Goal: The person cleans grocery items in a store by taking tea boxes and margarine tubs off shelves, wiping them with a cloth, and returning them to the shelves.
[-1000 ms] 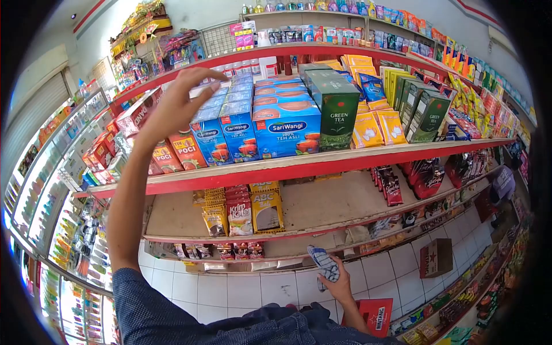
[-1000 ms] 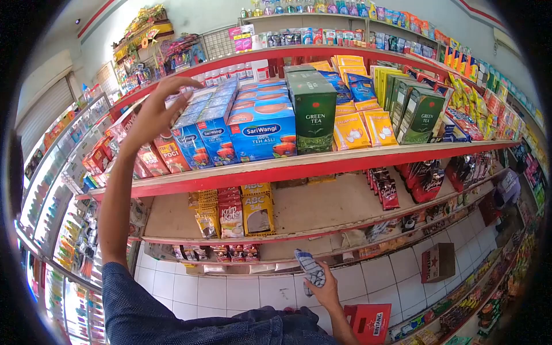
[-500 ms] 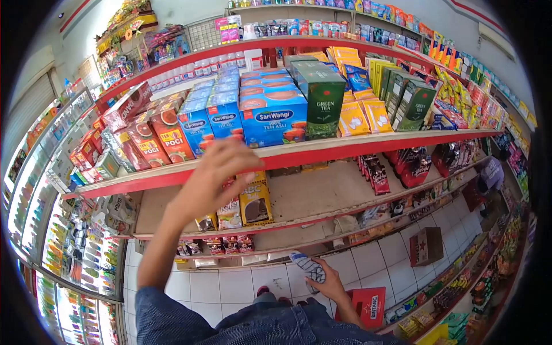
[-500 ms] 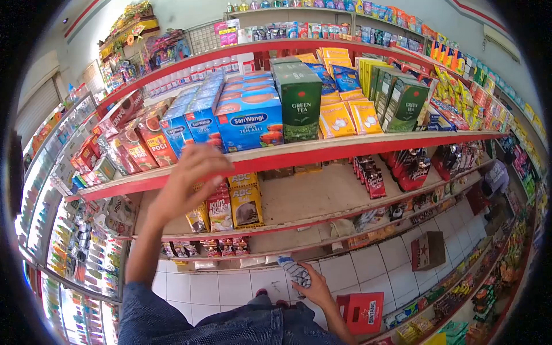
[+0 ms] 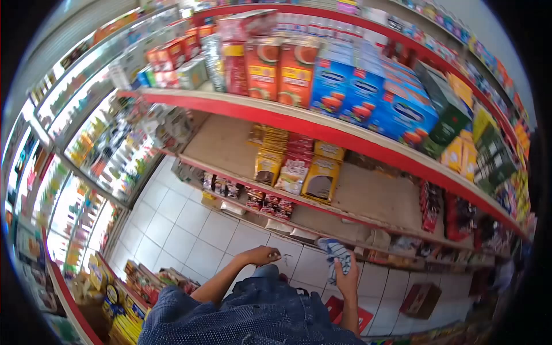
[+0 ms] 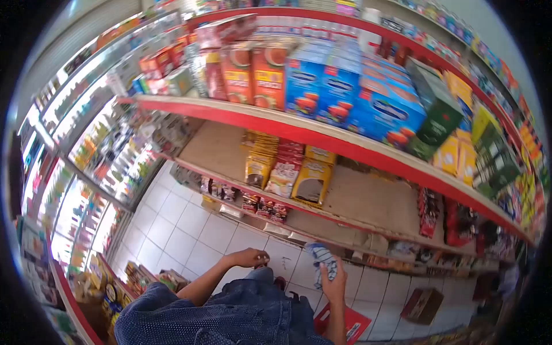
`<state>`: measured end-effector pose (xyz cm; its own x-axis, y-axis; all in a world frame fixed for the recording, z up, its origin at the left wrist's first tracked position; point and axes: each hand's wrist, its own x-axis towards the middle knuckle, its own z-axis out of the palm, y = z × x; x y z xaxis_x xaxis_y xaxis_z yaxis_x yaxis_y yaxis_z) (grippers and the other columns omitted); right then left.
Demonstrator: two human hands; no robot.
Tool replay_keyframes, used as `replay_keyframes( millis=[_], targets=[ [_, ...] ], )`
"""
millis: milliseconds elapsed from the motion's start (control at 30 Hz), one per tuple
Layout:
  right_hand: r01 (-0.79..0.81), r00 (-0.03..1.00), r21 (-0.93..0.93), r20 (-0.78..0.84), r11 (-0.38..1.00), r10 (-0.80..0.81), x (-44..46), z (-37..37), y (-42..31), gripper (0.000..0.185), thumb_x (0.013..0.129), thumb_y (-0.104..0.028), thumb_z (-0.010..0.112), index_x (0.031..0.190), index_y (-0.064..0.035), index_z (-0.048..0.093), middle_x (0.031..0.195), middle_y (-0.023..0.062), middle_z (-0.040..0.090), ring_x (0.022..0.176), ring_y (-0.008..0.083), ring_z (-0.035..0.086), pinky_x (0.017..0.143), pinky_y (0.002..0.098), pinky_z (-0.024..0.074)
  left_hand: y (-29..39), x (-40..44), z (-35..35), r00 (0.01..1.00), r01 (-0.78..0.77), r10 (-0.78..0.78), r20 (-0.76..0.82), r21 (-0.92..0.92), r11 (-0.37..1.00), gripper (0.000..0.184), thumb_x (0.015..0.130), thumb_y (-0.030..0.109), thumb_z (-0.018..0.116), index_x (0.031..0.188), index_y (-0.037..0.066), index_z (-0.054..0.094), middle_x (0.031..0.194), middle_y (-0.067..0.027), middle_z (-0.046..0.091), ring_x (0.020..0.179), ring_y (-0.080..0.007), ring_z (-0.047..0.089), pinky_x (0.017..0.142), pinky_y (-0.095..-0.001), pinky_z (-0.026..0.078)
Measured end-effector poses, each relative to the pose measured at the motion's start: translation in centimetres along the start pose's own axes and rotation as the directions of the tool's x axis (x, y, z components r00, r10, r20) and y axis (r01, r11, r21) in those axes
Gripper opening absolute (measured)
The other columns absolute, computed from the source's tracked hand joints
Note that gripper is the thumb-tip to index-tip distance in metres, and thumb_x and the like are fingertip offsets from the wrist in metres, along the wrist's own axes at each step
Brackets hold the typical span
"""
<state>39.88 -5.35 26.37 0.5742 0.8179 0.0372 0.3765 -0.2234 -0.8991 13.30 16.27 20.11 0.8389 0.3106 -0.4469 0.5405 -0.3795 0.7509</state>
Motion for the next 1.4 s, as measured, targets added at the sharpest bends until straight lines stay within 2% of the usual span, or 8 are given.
replay_keyframes(
  millis=[367, 533, 600, 633, 700, 767, 1167, 1400],
  targets=[
    [-0.183, 0.854, -0.530, -0.503, 0.828, -0.133, 12.9, 3.3, 9.4, 0.064, 0.101, -0.031, 0.056, 0.153, -0.0010, 0.032, 0.152, 0.0322, 0.029, 0.130, 0.0533, 0.038, 0.110, 0.0547, 0.0316, -12.0, -8.9, 5.5, 0.940, 0.202, -0.224, -0.258, -0.107, 0.973, 0.047, 0.100, 0.046, 0.052, 0.118, 0.005, 0.066, 0.104, -0.0231, 0.071, 0.098, -0.0408, 0.068, 0.087, -0.0475, 0.053],
    [-0.111, 0.980, -0.605, -0.199, 0.788, -0.014, 11.6, 9.6, 22.2, 0.063, 0.099, -0.030, 0.060, 0.150, 0.0000, 0.037, 0.135, 0.0307, 0.052, 0.124, 0.0468, 0.050, 0.109, 0.0516, 0.0362, -14.9, -14.7, 5.5, 0.862, 0.329, -0.412, -0.296, -0.292, 0.898, 0.047, 0.101, 0.046, 0.051, 0.122, 0.007, 0.063, 0.107, -0.0198, 0.072, 0.091, -0.0354, 0.071, 0.085, -0.0447, 0.055],
    [-0.036, 0.988, -0.155, -0.151, 0.987, 0.013, 8.5, 15.1, 21.6, 0.069, 0.094, -0.035, 0.068, 0.146, 0.0031, 0.044, 0.129, 0.0265, 0.060, 0.119, 0.0419, 0.057, 0.104, 0.0485, 0.0433, -16.9, -16.8, 4.6, 0.840, 0.373, -0.476, -0.261, -0.360, 0.855, 0.047, 0.101, 0.046, 0.051, 0.123, 0.007, 0.063, 0.106, -0.0199, 0.072, 0.091, -0.0348, 0.071, 0.085, -0.0446, 0.055],
    [-0.683, 0.731, 0.327, 0.281, 0.653, 0.622, 4.2, 18.6, 11.6, 0.057, 0.093, -0.029, 0.070, 0.137, 0.0029, 0.052, 0.130, 0.0198, 0.062, 0.118, 0.0343, 0.061, 0.096, 0.0455, 0.0505, -17.8, -18.1, 4.7, 0.835, 0.408, -0.515, -0.197, -0.406, 0.817, 0.046, 0.102, 0.046, 0.051, 0.123, 0.007, 0.063, 0.106, -0.0200, 0.072, 0.090, -0.0341, 0.071, 0.085, -0.0445, 0.055],
    [-0.481, 0.680, -0.342, 0.437, 0.807, 0.589, 1.9, 23.9, 11.8, 0.056, 0.090, -0.029, 0.074, 0.135, -0.0008, 0.055, 0.120, 0.0155, 0.068, 0.103, 0.0298, 0.069, 0.080, 0.0434, 0.0573, -18.4, -21.6, 3.1, 0.816, 0.361, -0.470, -0.335, -0.340, 0.868, 0.046, 0.102, 0.046, 0.051, 0.123, 0.007, 0.063, 0.104, -0.0200, 0.072, 0.091, -0.0347, 0.071, 0.085, -0.0440, 0.055],
    [-0.894, 0.353, 0.001, 0.618, 0.449, 0.702, -0.4, 27.8, -0.1, 0.056, 0.089, -0.029, 0.076, 0.133, 0.0001, 0.056, 0.113, 0.0136, 0.069, 0.098, 0.0260, 0.070, 0.075, 0.0398, 0.0587, -21.2, -24.1, 2.8, 0.721, 0.354, -0.474, -0.506, -0.320, 0.879, 0.045, 0.102, 0.044, 0.051, 0.123, 0.006, 0.063, 0.105, -0.0199, 0.072, 0.096, -0.0357, 0.070, 0.086, -0.0435, 0.054],
    [-0.315, 0.501, 0.163, 0.865, 0.935, 0.017, 3.2, 57.0, -11.0, 0.033, 0.096, -0.025, 0.067, 0.118, -0.0010, 0.062, 0.093, 0.0056, 0.068, 0.079, 0.0152, 0.066, 0.069, 0.0295, 0.0532, -23.5, -42.3, -4.4, 0.084, -0.192, -0.657, -0.749, -0.659, 0.727, 0.035, 0.104, 0.031, 0.053, 0.122, 0.001, 0.062, 0.102, -0.0120, 0.072, 0.096, -0.0201, 0.069, 0.085, -0.0335, 0.054],
    [-0.223, 0.266, 0.039, 0.964, 0.974, 0.022, 1.9, 64.1, -15.1, 0.048, 0.093, -0.028, 0.071, 0.128, 0.0018, 0.056, 0.101, 0.0103, 0.069, 0.091, 0.0207, 0.067, 0.080, 0.0333, 0.0536, -18.7, -49.1, -7.0, -0.348, -0.168, -0.635, -0.690, -0.620, 0.766, 0.027, 0.104, 0.021, 0.052, 0.122, 0.004, 0.063, 0.104, -0.0142, 0.073, 0.095, -0.0235, 0.072, 0.087, -0.0348, 0.055]
  ],
)
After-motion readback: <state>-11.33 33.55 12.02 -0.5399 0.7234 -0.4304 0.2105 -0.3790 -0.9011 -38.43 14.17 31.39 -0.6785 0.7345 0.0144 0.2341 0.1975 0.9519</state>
